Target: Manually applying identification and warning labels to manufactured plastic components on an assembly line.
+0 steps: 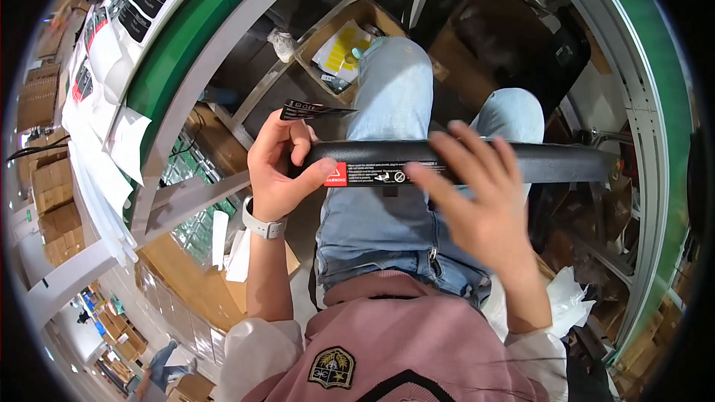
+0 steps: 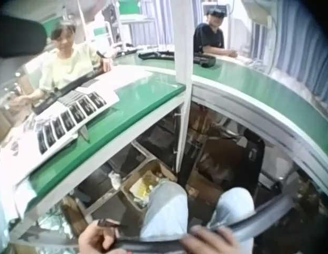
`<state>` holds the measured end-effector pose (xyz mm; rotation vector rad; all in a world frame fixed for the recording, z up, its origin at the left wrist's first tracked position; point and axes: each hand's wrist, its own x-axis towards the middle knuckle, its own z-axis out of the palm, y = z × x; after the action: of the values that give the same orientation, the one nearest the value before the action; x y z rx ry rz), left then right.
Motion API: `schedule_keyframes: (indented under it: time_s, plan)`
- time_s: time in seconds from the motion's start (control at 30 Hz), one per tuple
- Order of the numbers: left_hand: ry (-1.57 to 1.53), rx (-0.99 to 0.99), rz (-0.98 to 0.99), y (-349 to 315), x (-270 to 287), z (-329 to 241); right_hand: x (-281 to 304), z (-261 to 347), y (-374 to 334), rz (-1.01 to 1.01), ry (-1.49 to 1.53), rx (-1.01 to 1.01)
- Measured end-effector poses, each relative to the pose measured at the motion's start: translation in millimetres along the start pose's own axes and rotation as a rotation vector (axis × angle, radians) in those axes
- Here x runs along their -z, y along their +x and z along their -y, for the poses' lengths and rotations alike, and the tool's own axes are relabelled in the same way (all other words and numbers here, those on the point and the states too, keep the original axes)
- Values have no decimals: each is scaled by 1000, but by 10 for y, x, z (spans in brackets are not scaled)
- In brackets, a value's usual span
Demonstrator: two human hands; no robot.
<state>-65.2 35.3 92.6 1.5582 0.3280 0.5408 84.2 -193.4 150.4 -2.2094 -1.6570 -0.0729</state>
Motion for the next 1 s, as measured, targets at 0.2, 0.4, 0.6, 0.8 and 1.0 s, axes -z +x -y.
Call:
schedule_keyframes:
  time_s: [0.2,0.4,0.6,0.8,1.0]
  plan:
    - [181,-43,-44,33,-191,-284,308,-339,-270,-68,217,-176]
    - [-565,-43,191,336,-834,-566,228,-313,-177,-199,505,-384]
    - [-635,207,256,425,-1246,-510,306,-467,-204,-536,1298,-625]
    - [-427,138,297,491,-1470,-578,362,-695,-367,-564,1282,-565]
    - [-205,86,325,480,-1517,-634,368,-768,-473,-594,1159,-492]
